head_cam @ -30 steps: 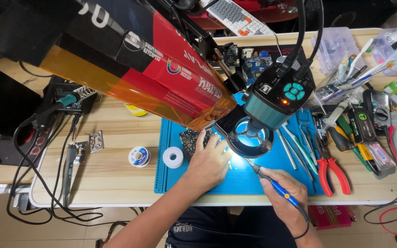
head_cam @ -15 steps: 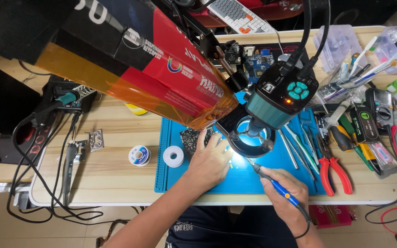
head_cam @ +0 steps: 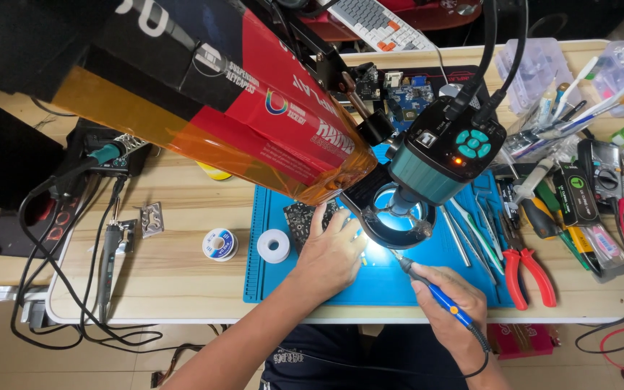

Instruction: Soldering electronic components onto a circuit board using a soldering iron, solder wire, and flux.

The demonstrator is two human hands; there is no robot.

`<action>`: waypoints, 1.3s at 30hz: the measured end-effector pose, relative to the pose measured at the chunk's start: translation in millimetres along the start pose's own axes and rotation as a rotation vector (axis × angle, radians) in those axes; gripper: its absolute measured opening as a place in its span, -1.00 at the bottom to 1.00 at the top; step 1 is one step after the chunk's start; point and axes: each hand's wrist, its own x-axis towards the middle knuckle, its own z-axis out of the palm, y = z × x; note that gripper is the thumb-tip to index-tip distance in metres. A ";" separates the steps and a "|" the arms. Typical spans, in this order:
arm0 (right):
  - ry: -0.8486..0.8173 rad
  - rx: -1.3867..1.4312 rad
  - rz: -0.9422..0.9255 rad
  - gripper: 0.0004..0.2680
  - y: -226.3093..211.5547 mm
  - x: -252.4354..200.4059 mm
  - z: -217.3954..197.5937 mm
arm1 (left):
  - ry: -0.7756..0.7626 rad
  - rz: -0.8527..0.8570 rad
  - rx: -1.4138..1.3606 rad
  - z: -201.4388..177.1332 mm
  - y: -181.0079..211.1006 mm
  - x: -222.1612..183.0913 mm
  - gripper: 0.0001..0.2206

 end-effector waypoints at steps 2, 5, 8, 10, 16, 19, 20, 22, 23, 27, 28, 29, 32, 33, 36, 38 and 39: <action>-0.002 0.009 0.000 -0.81 -0.7 0.4 0.2 | -0.003 0.001 -0.011 -0.6 -0.2 0.4 -0.94; -0.003 -0.013 -0.006 -0.81 0.1 -0.2 0.4 | 0.001 0.001 0.001 -1.4 0.4 0.5 -0.95; -0.018 -0.017 0.015 -0.81 1.8 -1.2 0.2 | 0.006 0.005 -0.003 -2.5 0.1 1.2 -0.94; -0.018 -0.016 0.021 -0.81 1.1 -1.4 0.0 | 0.004 0.004 0.000 -1.4 0.3 1.0 -0.94; -0.015 -0.032 -0.003 -0.81 2.5 -2.1 0.5 | 0.001 0.003 -0.010 -0.3 -0.3 0.4 -0.95; -0.013 -0.024 0.002 -0.81 -0.1 -1.0 0.0 | -0.004 0.003 -0.003 0.3 -0.1 0.3 -0.94; -0.011 -0.014 0.011 -0.82 -1.2 -0.4 0.2 | -0.006 0.003 0.000 0.6 -0.4 0.1 -0.94; -0.009 -0.014 0.012 -0.82 0.0 -1.2 0.5 | 0.000 0.003 -0.001 0.1 -0.4 0.4 -0.95; -0.007 -0.015 0.013 -0.82 0.6 -1.5 0.6 | 0.006 0.002 -0.003 -0.1 -0.3 0.5 -0.95; -0.002 -0.034 -0.006 -0.81 1.2 -2.1 0.6 | -0.011 0.002 -0.002 0.0 -0.7 0.1 -0.95; -0.002 -0.027 -0.006 -0.81 1.5 -2.2 0.6 | -0.012 0.000 -0.005 0.5 -0.7 0.1 -0.96; -0.002 -0.021 -0.007 -0.81 1.9 -2.3 0.6 | -0.013 -0.002 -0.009 0.9 -0.6 0.1 -0.96; 0.012 -0.010 -0.008 -0.82 1.8 -2.0 1.9 | 0.005 0.004 -0.006 -0.4 -0.5 0.4 -0.98; 0.013 -0.010 -0.008 -0.82 1.6 -1.5 2.2 | 0.005 0.005 -0.005 -0.4 -0.8 0.6 -0.98; 0.013 0.004 -0.015 -0.82 1.0 -1.3 2.2 | 0.000 0.005 0.013 0.2 -0.4 0.5 -0.97; 0.010 -0.024 -0.022 -0.82 1.2 -1.4 2.4 | -0.001 0.000 0.000 0.7 -0.3 0.2 -0.97; 0.009 -0.023 -0.022 -0.82 1.9 -1.5 2.7 | -0.001 -0.001 0.000 0.2 -0.5 0.2 -0.97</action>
